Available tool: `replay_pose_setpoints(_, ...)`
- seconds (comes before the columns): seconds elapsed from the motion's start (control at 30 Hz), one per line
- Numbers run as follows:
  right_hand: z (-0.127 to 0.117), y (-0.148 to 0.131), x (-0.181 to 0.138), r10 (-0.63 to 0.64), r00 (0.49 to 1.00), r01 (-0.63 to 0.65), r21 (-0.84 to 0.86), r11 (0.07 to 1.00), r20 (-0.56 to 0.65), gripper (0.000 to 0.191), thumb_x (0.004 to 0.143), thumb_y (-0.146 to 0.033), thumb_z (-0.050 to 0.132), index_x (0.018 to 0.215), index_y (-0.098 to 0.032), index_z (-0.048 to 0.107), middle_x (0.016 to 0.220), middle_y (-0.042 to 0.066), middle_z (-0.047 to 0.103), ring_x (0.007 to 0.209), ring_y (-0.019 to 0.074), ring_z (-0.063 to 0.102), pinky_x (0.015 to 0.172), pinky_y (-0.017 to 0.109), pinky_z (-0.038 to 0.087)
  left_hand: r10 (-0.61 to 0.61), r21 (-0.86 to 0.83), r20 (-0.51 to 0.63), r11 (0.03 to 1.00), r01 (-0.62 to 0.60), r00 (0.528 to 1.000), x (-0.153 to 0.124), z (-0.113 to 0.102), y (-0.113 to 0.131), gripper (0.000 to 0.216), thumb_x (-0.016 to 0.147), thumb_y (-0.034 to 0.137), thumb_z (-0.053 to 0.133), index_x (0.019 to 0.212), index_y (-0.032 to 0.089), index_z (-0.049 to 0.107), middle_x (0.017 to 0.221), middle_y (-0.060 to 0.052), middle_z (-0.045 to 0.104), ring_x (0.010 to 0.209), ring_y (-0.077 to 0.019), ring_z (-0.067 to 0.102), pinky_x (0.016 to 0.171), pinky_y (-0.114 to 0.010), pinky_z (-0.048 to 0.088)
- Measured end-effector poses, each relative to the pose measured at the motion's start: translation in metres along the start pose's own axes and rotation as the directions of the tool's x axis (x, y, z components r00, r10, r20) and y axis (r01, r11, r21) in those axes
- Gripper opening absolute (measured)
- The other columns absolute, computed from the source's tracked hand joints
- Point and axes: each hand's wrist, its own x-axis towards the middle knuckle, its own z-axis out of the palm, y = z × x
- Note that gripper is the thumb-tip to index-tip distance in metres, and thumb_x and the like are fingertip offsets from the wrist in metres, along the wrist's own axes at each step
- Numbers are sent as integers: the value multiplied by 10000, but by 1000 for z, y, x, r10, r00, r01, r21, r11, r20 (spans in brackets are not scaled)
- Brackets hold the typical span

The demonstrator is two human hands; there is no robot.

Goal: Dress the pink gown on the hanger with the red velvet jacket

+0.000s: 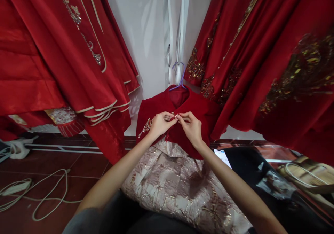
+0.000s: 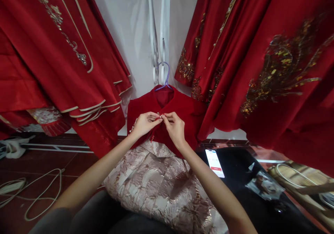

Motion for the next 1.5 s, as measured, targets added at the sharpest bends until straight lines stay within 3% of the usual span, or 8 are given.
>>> replay_pose_setpoints(0.47, -12, 14, 16, 105, 984, -128, 153, 980, 147, 336, 687, -386, 760, 909, -157, 656, 941, 96, 721, 841, 221, 706, 792, 347, 568, 122, 368, -18, 924, -107, 992, -6, 2, 27, 94, 723, 199, 652, 803, 196, 701, 779, -35, 736, 715, -163, 687, 690, -260, 527)
replay_pose_setpoints(0.83, -17, 19, 23, 44, 973, -61, 69, 996, 226, 272, 747, -348, 694, 956, -178, 655, 986, 81, 713, 885, 219, 700, 799, 346, 573, 198, 546, 68, 813, -203, 978, 0, 3, 27, 120, 764, 196, 619, 841, 181, 710, 812, -27, 731, 685, -148, 656, 679, -246, 486)
replay_pose_setpoints(1.0, -9, 23, 10, 32, 977, -45, 59, 997, 212, 404, 768, -254, 630, 1159, -197, 550, 1104, 91, 625, 968, 199, 650, 803, 357, 579, 148, 426, 66, 890, -162, 987, -3, 4, 21, 178, 760, 152, 616, 918, 189, 689, 884, -33, 731, 780, -159, 675, 757, -267, 518)
replay_pose_setpoints(1.13, 8, 23, -21, -54, 985, 34, 124, 992, 163, 758, 747, -175, 608, 1414, -264, 259, 1410, 122, 378, 1232, 213, 490, 983, 408, 492, 42, 159, 26, 986, -45, 999, -10, 6, 2, 223, 763, 119, 606, 972, 170, 664, 971, -60, 720, 832, -154, 676, 805, -288, 534)
replay_pose_setpoints(1.3, 30, 22, -57, -186, 969, 192, -17, 981, 161, 994, 699, -194, 658, 1481, -226, 45, 1542, 148, 113, 1377, 281, 292, 1085, 469, 375, -15, -82, -32, 997, 12, 999, -14, 5, -14, 224, 739, 88, 620, 959, 132, 627, 965, -88, 704, 839, -146, 665, 811, -292, 527)
replay_pose_setpoints(1.37, 34, 23, -67, -180, 974, 195, -98, 976, 139, 971, 689, -190, 651, 1477, -203, 84, 1523, 169, 149, 1323, 289, 363, 1035, 463, 420, -17, -124, -18, 992, 15, 1000, -15, 2, -11, 210, 743, 100, 625, 950, 136, 623, 951, -77, 701, 828, -138, 661, 805, -284, 522)
replay_pose_setpoints(1.43, 33, 26, -73, -109, 990, 121, -139, 983, 90, 835, 712, -170, 604, 1440, -197, 195, 1401, 175, 355, 1134, 247, 527, 908, 417, 501, -20, -138, 6, 990, 20, 1000, -17, -1, -5, 192, 746, 121, 634, 937, 141, 626, 939, -69, 699, 824, -135, 657, 801, -278, 518)
replay_pose_setpoints(1.5, 28, 28, -75, -1, 999, 7, -135, 991, 41, 664, 737, -161, 565, 1353, -203, 323, 1131, 110, 550, 893, 192, 598, 786, 362, 526, -28, -132, 23, 991, 31, 999, -20, -4, 0, 188, 751, 163, 650, 937, 143, 632, 946, -71, 699, 841, -145, 657, 816, -287, 514)
